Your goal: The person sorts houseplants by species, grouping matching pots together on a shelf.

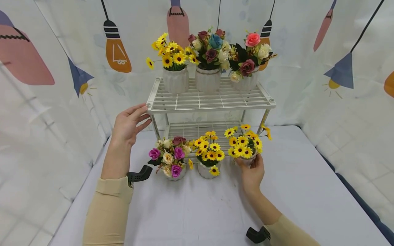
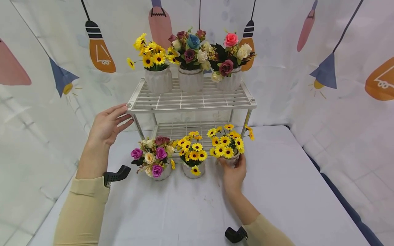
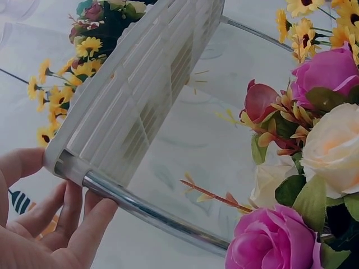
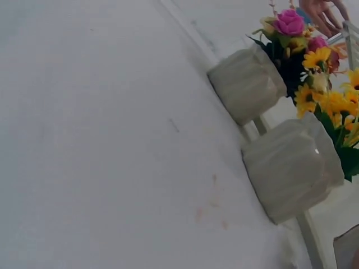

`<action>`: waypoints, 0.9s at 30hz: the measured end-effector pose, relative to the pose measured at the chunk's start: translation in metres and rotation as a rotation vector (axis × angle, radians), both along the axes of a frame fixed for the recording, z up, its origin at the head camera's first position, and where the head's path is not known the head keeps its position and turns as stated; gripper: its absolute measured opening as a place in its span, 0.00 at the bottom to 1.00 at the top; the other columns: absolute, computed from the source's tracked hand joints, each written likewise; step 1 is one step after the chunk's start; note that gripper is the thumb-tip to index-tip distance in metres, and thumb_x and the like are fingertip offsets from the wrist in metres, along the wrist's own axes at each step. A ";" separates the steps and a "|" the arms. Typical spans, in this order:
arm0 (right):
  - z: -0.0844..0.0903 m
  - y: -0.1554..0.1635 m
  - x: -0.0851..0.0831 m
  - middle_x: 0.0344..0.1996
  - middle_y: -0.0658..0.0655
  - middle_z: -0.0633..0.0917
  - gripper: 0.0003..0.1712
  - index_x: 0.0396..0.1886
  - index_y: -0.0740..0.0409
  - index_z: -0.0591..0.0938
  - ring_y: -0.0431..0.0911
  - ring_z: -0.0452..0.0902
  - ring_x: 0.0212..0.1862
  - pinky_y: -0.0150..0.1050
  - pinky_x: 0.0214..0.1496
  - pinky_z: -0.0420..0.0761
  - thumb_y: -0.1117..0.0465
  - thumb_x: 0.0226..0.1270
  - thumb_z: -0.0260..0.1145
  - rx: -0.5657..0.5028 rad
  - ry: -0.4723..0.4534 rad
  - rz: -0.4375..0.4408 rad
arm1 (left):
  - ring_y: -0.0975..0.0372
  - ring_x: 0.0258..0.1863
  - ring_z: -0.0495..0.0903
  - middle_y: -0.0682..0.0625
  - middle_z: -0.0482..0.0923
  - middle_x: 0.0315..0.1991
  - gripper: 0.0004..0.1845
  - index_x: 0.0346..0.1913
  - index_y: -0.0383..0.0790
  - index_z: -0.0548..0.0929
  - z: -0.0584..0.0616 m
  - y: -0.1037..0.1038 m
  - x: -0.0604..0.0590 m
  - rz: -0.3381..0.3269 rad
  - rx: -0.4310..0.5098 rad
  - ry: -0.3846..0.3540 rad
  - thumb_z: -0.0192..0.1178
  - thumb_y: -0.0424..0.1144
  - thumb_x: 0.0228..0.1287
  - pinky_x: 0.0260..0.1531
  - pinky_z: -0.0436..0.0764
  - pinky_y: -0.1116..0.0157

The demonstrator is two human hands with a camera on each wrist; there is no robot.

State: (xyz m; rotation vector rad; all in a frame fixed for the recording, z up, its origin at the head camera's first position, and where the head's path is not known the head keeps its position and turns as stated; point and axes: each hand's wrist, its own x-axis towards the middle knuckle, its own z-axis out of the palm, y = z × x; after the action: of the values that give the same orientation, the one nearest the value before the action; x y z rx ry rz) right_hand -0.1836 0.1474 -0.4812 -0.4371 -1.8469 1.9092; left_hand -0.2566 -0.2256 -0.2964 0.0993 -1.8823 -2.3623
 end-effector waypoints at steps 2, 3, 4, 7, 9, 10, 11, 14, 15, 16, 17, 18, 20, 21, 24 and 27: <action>0.003 -0.003 -0.007 0.79 0.59 0.59 0.54 0.81 0.65 0.55 0.48 0.51 0.79 0.41 0.79 0.54 0.65 0.64 0.77 0.000 -0.010 -0.014 | 0.58 0.52 0.83 0.51 0.84 0.48 0.31 0.67 0.32 0.77 0.000 0.000 0.000 0.001 0.001 -0.005 0.72 0.44 0.67 0.50 0.84 0.65; 0.003 -0.005 -0.011 0.79 0.60 0.59 0.54 0.81 0.65 0.55 0.49 0.52 0.79 0.41 0.79 0.55 0.65 0.64 0.78 -0.002 -0.013 -0.021 | 0.57 0.52 0.82 0.51 0.84 0.48 0.31 0.67 0.32 0.77 0.000 0.000 0.000 0.002 0.002 -0.006 0.72 0.44 0.67 0.50 0.84 0.65; 0.003 -0.007 -0.015 0.79 0.60 0.59 0.54 0.81 0.65 0.55 0.49 0.52 0.79 0.41 0.79 0.55 0.65 0.64 0.78 -0.005 -0.016 -0.028 | 0.57 0.52 0.82 0.51 0.84 0.48 0.31 0.67 0.32 0.77 0.000 -0.001 0.000 0.002 0.004 -0.007 0.72 0.44 0.67 0.49 0.84 0.65; 0.003 -0.014 -0.026 0.79 0.61 0.59 0.54 0.81 0.65 0.56 0.50 0.52 0.79 0.41 0.79 0.55 0.65 0.63 0.78 -0.034 -0.008 -0.053 | 0.57 0.52 0.83 0.51 0.84 0.48 0.31 0.67 0.32 0.77 0.000 -0.001 0.000 0.004 0.005 -0.004 0.72 0.44 0.67 0.49 0.84 0.65; 0.001 -0.019 -0.034 0.79 0.60 0.59 0.54 0.81 0.63 0.57 0.50 0.52 0.79 0.39 0.79 0.56 0.64 0.62 0.79 -0.044 -0.013 -0.070 | 0.58 0.51 0.83 0.51 0.84 0.48 0.31 0.67 0.32 0.77 0.000 -0.001 0.000 0.003 0.007 -0.004 0.72 0.44 0.67 0.49 0.85 0.65; 0.001 -0.021 -0.037 0.79 0.60 0.59 0.54 0.81 0.63 0.57 0.50 0.52 0.79 0.39 0.79 0.56 0.64 0.62 0.79 -0.047 -0.013 -0.078 | 0.59 0.51 0.83 0.51 0.84 0.48 0.31 0.67 0.31 0.77 -0.001 -0.001 0.000 0.003 0.008 -0.004 0.72 0.44 0.67 0.49 0.85 0.65; 0.000 -0.022 -0.041 0.79 0.60 0.59 0.55 0.81 0.62 0.57 0.50 0.52 0.79 0.39 0.79 0.56 0.64 0.61 0.80 -0.046 -0.017 -0.089 | 0.59 0.50 0.83 0.51 0.84 0.48 0.31 0.67 0.31 0.77 -0.001 -0.001 -0.001 0.003 0.008 -0.004 0.72 0.44 0.67 0.48 0.85 0.65; -0.003 -0.024 -0.052 0.79 0.60 0.60 0.56 0.81 0.62 0.57 0.50 0.53 0.79 0.38 0.78 0.57 0.63 0.60 0.81 -0.031 -0.028 -0.123 | 0.59 0.50 0.83 0.51 0.85 0.48 0.31 0.67 0.32 0.77 -0.002 -0.001 -0.001 -0.001 0.009 -0.006 0.72 0.44 0.67 0.48 0.85 0.66; -0.004 -0.025 -0.056 0.78 0.60 0.61 0.56 0.81 0.62 0.58 0.50 0.54 0.78 0.38 0.78 0.57 0.63 0.59 0.81 -0.028 -0.025 -0.134 | 0.60 0.49 0.83 0.51 0.85 0.47 0.31 0.67 0.32 0.77 -0.002 -0.001 -0.002 -0.002 0.008 -0.005 0.72 0.44 0.67 0.47 0.85 0.66; -0.004 -0.024 -0.060 0.78 0.60 0.62 0.56 0.81 0.62 0.59 0.50 0.54 0.78 0.38 0.78 0.57 0.63 0.59 0.81 -0.023 -0.027 -0.146 | 0.59 0.49 0.84 0.51 0.85 0.47 0.31 0.67 0.32 0.77 -0.002 -0.001 -0.002 -0.003 0.011 -0.004 0.72 0.44 0.67 0.47 0.85 0.66; -0.004 -0.024 -0.064 0.78 0.60 0.62 0.56 0.80 0.62 0.59 0.50 0.54 0.78 0.38 0.78 0.57 0.62 0.59 0.82 -0.019 -0.032 -0.157 | 0.59 0.49 0.84 0.51 0.85 0.47 0.31 0.67 0.32 0.77 -0.002 -0.001 -0.002 -0.004 0.012 -0.003 0.72 0.43 0.67 0.47 0.85 0.66; -0.004 -0.024 -0.068 0.78 0.60 0.62 0.56 0.80 0.62 0.59 0.50 0.55 0.78 0.38 0.78 0.57 0.62 0.59 0.82 -0.014 -0.032 -0.162 | 0.59 0.49 0.84 0.51 0.85 0.47 0.30 0.67 0.32 0.77 -0.002 -0.001 -0.002 -0.004 0.013 -0.003 0.72 0.43 0.67 0.47 0.85 0.66; -0.003 -0.024 -0.077 0.78 0.60 0.62 0.56 0.80 0.61 0.60 0.50 0.55 0.78 0.38 0.78 0.57 0.61 0.59 0.82 -0.008 -0.032 -0.166 | 0.59 0.49 0.84 0.51 0.85 0.46 0.30 0.66 0.32 0.77 -0.002 -0.001 -0.002 0.000 0.014 0.000 0.72 0.43 0.67 0.48 0.85 0.66; -0.003 -0.024 -0.081 0.78 0.60 0.62 0.55 0.81 0.60 0.60 0.50 0.55 0.78 0.38 0.78 0.57 0.61 0.59 0.82 -0.009 -0.031 -0.166 | 0.59 0.49 0.84 0.51 0.85 0.46 0.30 0.66 0.32 0.77 -0.002 -0.001 -0.002 0.001 0.014 0.001 0.72 0.43 0.67 0.48 0.85 0.66; -0.003 -0.024 -0.090 0.78 0.58 0.61 0.56 0.81 0.58 0.59 0.49 0.54 0.78 0.37 0.78 0.57 0.61 0.60 0.81 -0.025 -0.027 -0.164 | 0.59 0.50 0.83 0.50 0.85 0.47 0.30 0.66 0.32 0.78 -0.001 -0.001 -0.002 -0.003 0.017 0.000 0.72 0.43 0.67 0.48 0.85 0.66; -0.004 -0.025 -0.096 0.79 0.57 0.61 0.56 0.82 0.56 0.58 0.48 0.54 0.78 0.35 0.77 0.57 0.60 0.61 0.81 -0.038 -0.043 -0.167 | 0.59 0.49 0.84 0.50 0.85 0.47 0.29 0.66 0.32 0.78 0.000 -0.001 -0.002 -0.004 0.017 0.002 0.72 0.43 0.67 0.48 0.85 0.66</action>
State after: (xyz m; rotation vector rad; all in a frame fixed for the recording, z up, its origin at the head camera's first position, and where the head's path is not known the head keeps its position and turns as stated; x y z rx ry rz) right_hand -0.2801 0.1220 -0.4850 -0.6292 -1.7443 1.8375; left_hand -0.2582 -0.2269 -0.2962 0.0954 -1.8636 -2.3805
